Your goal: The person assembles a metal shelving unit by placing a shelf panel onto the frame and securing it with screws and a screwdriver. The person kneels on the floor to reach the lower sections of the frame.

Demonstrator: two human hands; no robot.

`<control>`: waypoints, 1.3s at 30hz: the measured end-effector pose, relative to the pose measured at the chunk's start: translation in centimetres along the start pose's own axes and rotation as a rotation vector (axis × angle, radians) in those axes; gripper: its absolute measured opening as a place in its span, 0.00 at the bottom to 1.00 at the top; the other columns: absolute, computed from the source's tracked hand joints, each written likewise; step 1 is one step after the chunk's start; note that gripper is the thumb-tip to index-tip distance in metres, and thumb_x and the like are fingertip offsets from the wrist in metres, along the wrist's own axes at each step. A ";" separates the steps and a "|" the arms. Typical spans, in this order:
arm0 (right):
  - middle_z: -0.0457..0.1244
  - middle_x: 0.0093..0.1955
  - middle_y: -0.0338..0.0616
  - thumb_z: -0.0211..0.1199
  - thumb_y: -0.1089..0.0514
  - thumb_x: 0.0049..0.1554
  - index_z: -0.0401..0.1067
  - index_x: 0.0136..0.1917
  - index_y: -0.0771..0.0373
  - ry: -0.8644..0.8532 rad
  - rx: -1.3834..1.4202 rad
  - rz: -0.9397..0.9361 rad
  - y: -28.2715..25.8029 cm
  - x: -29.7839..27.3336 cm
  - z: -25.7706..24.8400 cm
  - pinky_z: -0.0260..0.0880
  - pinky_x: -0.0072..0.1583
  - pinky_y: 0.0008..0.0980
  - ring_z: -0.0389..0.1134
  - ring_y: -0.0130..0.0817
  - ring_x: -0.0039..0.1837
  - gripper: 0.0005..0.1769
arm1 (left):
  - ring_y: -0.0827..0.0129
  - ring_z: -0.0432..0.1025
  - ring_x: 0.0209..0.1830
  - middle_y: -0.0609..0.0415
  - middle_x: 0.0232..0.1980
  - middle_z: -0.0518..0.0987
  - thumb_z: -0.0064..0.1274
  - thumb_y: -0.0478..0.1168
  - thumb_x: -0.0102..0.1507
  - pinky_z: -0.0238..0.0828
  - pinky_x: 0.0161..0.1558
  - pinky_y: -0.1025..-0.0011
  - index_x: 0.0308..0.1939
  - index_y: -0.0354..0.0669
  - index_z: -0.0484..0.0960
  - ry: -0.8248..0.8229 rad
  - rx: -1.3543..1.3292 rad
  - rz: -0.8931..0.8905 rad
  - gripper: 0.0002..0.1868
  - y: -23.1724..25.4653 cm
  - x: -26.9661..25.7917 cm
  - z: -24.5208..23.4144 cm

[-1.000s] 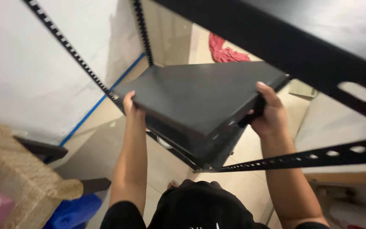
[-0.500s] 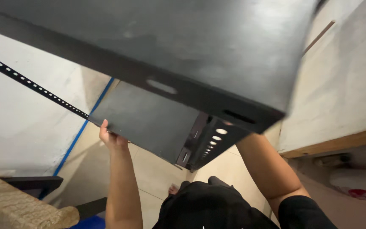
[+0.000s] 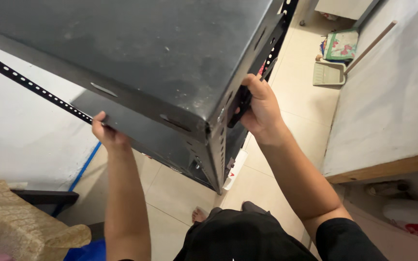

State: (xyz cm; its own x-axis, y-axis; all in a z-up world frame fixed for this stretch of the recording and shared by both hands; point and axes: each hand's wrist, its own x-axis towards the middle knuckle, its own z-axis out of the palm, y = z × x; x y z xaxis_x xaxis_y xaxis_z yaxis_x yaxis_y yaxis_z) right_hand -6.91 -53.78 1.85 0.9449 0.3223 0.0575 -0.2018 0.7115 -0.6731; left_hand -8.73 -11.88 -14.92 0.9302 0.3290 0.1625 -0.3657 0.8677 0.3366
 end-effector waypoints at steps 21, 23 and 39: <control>0.70 0.43 0.43 0.60 0.49 0.67 0.75 0.52 0.64 -0.137 0.197 -0.013 0.5 1.5 -1.2 0.66 0.35 0.28 0.69 0.32 0.37 0.15 | 0.53 0.75 0.54 0.43 0.52 0.76 0.49 0.37 0.57 0.77 0.57 0.60 0.53 0.29 0.73 0.017 0.003 -0.035 0.22 3.2 5.1 6.5; 0.71 0.49 0.48 0.58 0.48 0.63 0.74 0.54 0.66 -0.078 0.217 0.083 0.7 1.3 -1.2 0.74 0.52 0.37 0.73 0.38 0.48 0.18 | 0.51 0.75 0.54 0.42 0.53 0.76 0.49 0.36 0.55 0.77 0.58 0.57 0.55 0.28 0.72 0.065 -0.009 -0.030 0.24 3.1 4.4 5.8; 0.69 0.41 0.43 0.62 0.54 0.67 0.74 0.48 0.64 -0.141 0.114 0.091 1.3 1.4 -3.8 0.68 0.38 0.28 0.69 0.30 0.37 0.11 | 0.48 0.75 0.57 0.41 0.55 0.77 0.49 0.37 0.57 0.76 0.63 0.54 0.56 0.29 0.73 0.071 -0.030 -0.081 0.24 1.4 2.3 2.6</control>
State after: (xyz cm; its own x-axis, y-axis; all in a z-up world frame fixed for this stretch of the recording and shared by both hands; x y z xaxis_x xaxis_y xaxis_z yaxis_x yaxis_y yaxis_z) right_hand -4.91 -54.78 -1.79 0.8774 0.4672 0.1086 -0.3203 0.7391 -0.5926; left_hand -7.22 -10.88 -11.64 0.9568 0.2821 0.0698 -0.2894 0.9029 0.3179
